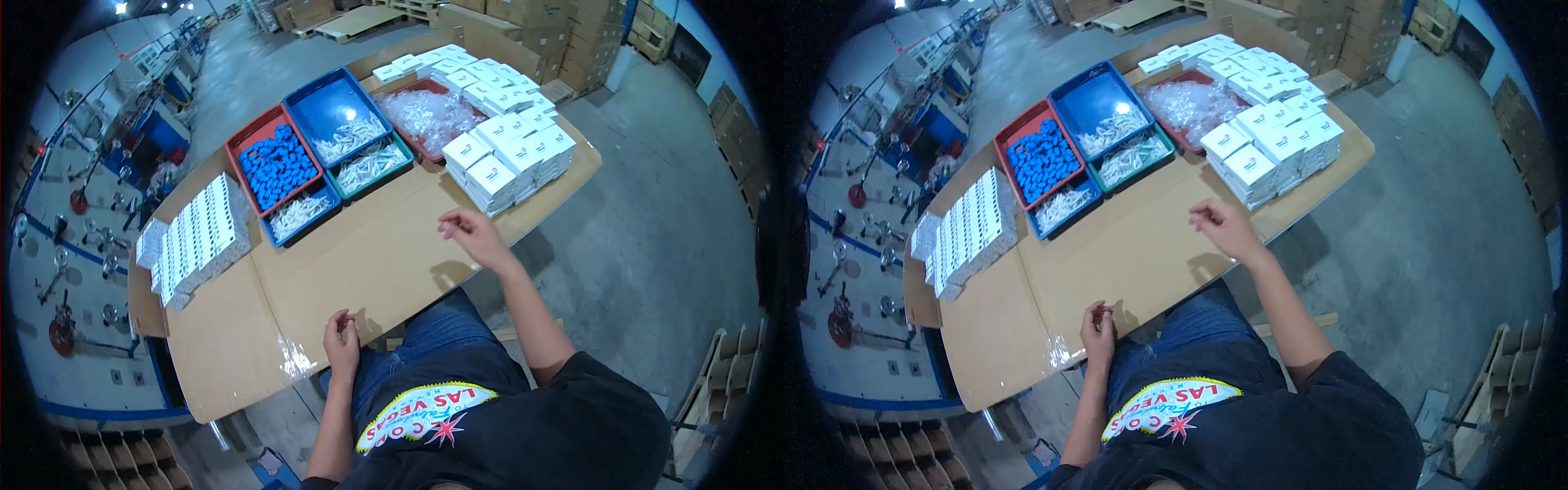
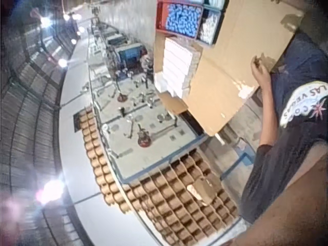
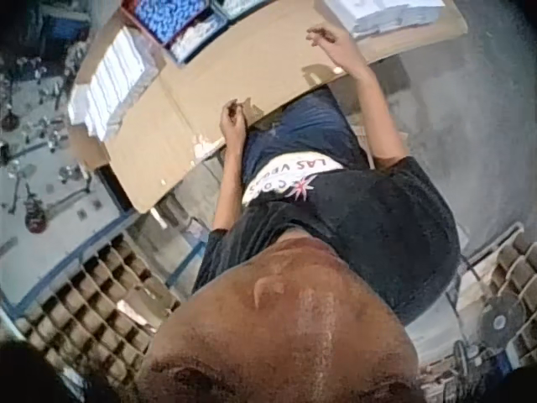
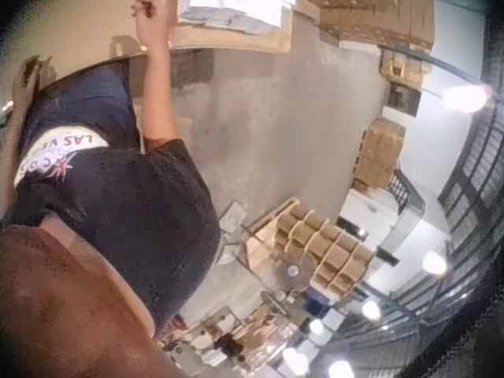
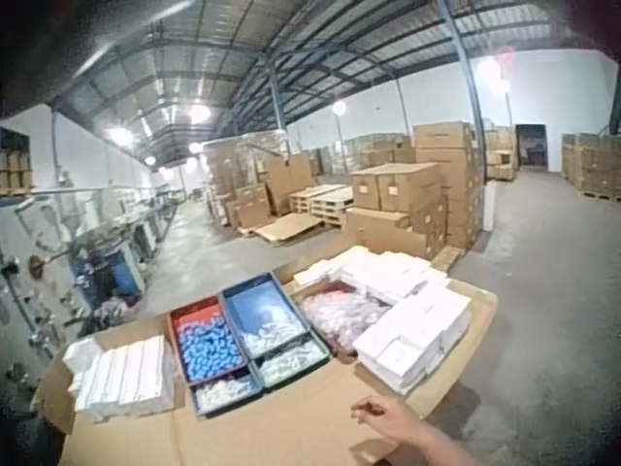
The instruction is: The person assembles small electrical components by hand. They open a white cardboard box, place a plastic bag containing white connectors and a blue plastic cap inside, and then close the box. The person repeats this process for multiple units, stacking the finished boxes on the table.
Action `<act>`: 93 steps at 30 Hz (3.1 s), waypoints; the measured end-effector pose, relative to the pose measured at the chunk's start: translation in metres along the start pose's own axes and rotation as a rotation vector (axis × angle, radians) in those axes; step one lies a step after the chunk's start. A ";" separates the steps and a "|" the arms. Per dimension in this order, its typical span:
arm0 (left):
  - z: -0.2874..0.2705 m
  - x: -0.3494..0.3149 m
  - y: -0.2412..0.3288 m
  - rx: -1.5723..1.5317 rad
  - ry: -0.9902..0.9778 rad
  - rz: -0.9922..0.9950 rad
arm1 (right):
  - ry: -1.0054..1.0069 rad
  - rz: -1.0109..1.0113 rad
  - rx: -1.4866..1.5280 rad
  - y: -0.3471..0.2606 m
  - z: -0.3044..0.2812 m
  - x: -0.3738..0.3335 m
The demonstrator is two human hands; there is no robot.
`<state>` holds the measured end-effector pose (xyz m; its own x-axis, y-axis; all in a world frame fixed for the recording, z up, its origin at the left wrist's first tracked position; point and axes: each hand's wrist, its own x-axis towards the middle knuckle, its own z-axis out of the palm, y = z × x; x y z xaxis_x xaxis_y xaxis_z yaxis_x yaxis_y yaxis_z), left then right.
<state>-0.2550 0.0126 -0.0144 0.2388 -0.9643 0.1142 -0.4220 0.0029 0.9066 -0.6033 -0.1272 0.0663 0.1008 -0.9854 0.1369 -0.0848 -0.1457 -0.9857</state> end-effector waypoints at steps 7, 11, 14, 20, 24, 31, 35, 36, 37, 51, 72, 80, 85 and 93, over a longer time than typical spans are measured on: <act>0.058 0.037 0.046 0.329 -0.122 0.384 | 0.411 -0.244 -0.584 -0.027 -0.107 0.133; 0.083 0.040 0.041 0.444 -0.150 0.377 | 0.487 -0.098 -0.822 -0.008 -0.203 0.228; 0.079 0.042 0.033 0.438 -0.160 0.334 | 0.475 0.061 -1.121 0.001 -0.238 0.276; 0.077 0.044 0.037 0.446 -0.160 0.311 | 0.303 0.297 -1.219 0.025 -0.256 0.324; 0.076 0.044 0.037 0.463 -0.148 0.315 | 0.301 0.462 -1.229 0.039 -0.247 0.332; 0.075 0.045 0.038 0.469 -0.169 0.298 | 0.400 0.275 -1.335 0.042 -0.248 0.319; 0.078 0.044 0.040 0.434 -0.176 0.305 | 0.571 0.033 -1.154 0.015 -0.240 0.302; 0.079 0.045 0.042 0.428 -0.180 0.306 | 0.614 -0.173 -1.111 0.010 -0.235 0.292; 0.078 0.046 0.042 0.421 -0.178 0.302 | 0.564 -0.334 -1.016 -0.007 -0.219 0.279; 0.057 0.089 0.130 -0.218 -0.185 0.188 | 0.003 -0.752 -0.546 -0.094 -0.019 0.074; 0.052 0.081 0.160 -0.903 -0.221 -0.332 | -0.409 -0.537 -0.317 -0.074 0.101 0.011; 0.062 0.064 0.161 -1.067 -0.187 -0.490 | -0.327 -0.496 -0.233 -0.050 0.116 -0.005; 0.054 0.057 0.169 -1.140 -0.141 -0.552 | -0.299 -0.612 -0.249 -0.048 0.129 -0.010; 0.046 0.055 0.172 -1.151 -0.028 -0.532 | -0.257 -0.634 -0.200 -0.040 0.146 -0.018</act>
<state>-0.3549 -0.0518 0.1295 0.1199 -0.9222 -0.3677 0.7252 -0.1716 0.6668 -0.4568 -0.0906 0.0892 0.4196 -0.6574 0.6259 -0.1101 -0.7213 -0.6838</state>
